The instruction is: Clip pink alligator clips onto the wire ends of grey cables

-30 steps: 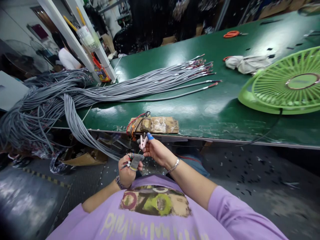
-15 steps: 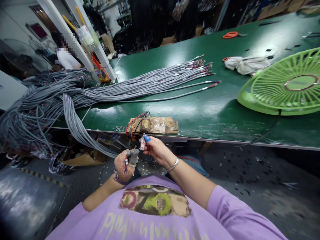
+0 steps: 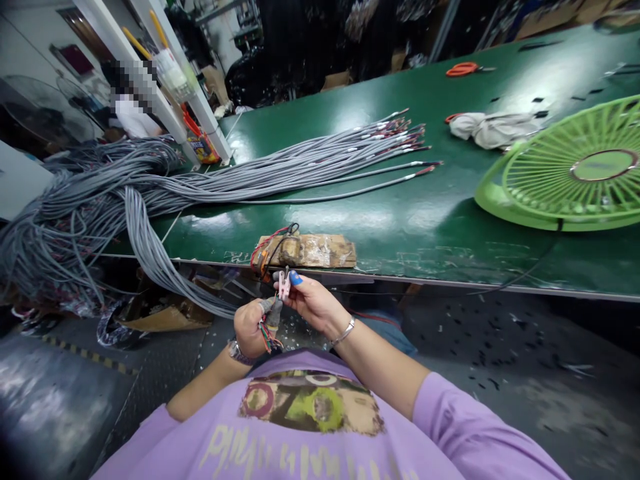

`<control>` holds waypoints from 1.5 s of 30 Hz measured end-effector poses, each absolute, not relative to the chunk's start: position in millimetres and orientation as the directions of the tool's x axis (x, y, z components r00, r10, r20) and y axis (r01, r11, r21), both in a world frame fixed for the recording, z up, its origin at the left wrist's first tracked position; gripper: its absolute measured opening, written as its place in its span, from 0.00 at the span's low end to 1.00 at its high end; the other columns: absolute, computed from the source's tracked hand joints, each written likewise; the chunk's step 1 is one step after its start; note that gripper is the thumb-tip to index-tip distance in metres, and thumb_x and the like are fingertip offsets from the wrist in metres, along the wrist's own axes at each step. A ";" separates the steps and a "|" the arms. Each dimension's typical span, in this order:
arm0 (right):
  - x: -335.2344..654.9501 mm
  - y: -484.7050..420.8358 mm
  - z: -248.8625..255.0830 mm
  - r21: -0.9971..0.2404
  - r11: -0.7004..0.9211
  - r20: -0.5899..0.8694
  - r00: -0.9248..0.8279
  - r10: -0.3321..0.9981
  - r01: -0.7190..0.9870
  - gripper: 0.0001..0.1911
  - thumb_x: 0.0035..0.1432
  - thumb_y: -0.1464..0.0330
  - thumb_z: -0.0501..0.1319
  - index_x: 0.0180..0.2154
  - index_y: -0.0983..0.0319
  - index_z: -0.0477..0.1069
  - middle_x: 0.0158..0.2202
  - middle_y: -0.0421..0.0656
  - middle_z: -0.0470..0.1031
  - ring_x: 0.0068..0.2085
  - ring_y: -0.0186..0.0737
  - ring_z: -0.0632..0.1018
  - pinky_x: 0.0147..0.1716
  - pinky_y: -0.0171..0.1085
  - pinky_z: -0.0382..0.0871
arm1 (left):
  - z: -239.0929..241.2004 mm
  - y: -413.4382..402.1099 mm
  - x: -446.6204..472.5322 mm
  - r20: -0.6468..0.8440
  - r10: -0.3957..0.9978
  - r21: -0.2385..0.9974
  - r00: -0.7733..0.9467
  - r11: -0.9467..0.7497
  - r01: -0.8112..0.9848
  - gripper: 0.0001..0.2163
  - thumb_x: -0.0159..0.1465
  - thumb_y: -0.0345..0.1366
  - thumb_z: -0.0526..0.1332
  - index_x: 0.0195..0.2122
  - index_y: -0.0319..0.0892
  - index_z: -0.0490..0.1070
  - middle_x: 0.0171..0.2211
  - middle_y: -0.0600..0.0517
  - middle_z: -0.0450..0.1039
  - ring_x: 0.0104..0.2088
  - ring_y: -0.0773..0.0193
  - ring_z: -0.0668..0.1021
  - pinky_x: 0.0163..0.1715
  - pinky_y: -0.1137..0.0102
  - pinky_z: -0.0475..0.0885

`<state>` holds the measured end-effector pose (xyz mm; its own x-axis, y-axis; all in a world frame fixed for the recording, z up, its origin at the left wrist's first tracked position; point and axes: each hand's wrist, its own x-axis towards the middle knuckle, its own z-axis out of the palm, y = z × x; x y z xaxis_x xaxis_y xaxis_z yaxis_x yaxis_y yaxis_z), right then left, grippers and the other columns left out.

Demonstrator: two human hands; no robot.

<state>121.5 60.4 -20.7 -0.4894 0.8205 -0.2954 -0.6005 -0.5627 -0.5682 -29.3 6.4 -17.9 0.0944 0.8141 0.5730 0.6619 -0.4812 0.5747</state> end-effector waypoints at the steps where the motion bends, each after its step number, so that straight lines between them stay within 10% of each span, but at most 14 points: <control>1: 121.1 60.3 -21.4 -0.573 -0.558 -0.295 -0.485 0.824 -0.600 0.15 0.46 0.59 0.72 0.32 0.62 0.78 0.30 0.43 0.80 0.29 0.33 0.76 0.33 0.33 0.70 | -18.4 5.7 -29.0 0.572 0.814 0.570 0.100 -0.482 0.666 0.12 0.56 0.45 0.62 0.32 0.43 0.79 0.19 0.48 0.73 0.21 0.61 0.73 0.24 0.69 0.66; 12: 121.5 57.3 -22.8 -0.512 -0.624 -0.342 -0.526 0.779 -0.590 0.16 0.57 0.55 0.63 0.31 0.61 0.76 0.30 0.44 0.79 0.29 0.33 0.76 0.29 0.31 0.69 | -11.7 2.1 -26.3 0.481 0.875 0.708 0.050 -0.421 0.567 0.14 0.51 0.50 0.65 0.29 0.45 0.79 0.19 0.48 0.74 0.20 0.61 0.74 0.23 0.68 0.67; 19: 131.5 41.3 -30.6 -0.528 -0.666 -0.278 -0.634 0.721 -0.526 0.17 0.47 0.55 0.70 0.33 0.62 0.75 0.32 0.44 0.78 0.30 0.34 0.75 0.31 0.32 0.69 | -6.5 -14.2 -21.7 0.027 0.986 0.984 -0.165 0.003 0.180 0.14 0.56 0.48 0.62 0.26 0.42 0.75 0.19 0.52 0.75 0.18 0.67 0.74 0.19 0.73 0.68; 45: 126.1 24.5 -2.6 -0.812 -0.435 -0.078 -0.665 0.742 -0.390 0.16 0.51 0.57 0.67 0.29 0.62 0.69 0.21 0.40 0.75 0.25 0.40 0.76 0.30 0.41 0.69 | -18.4 -17.2 -12.9 -0.221 0.973 0.975 -0.072 0.217 -0.053 0.26 0.56 0.60 0.60 0.18 0.40 0.69 0.13 0.52 0.69 0.13 0.70 0.70 0.14 0.75 0.60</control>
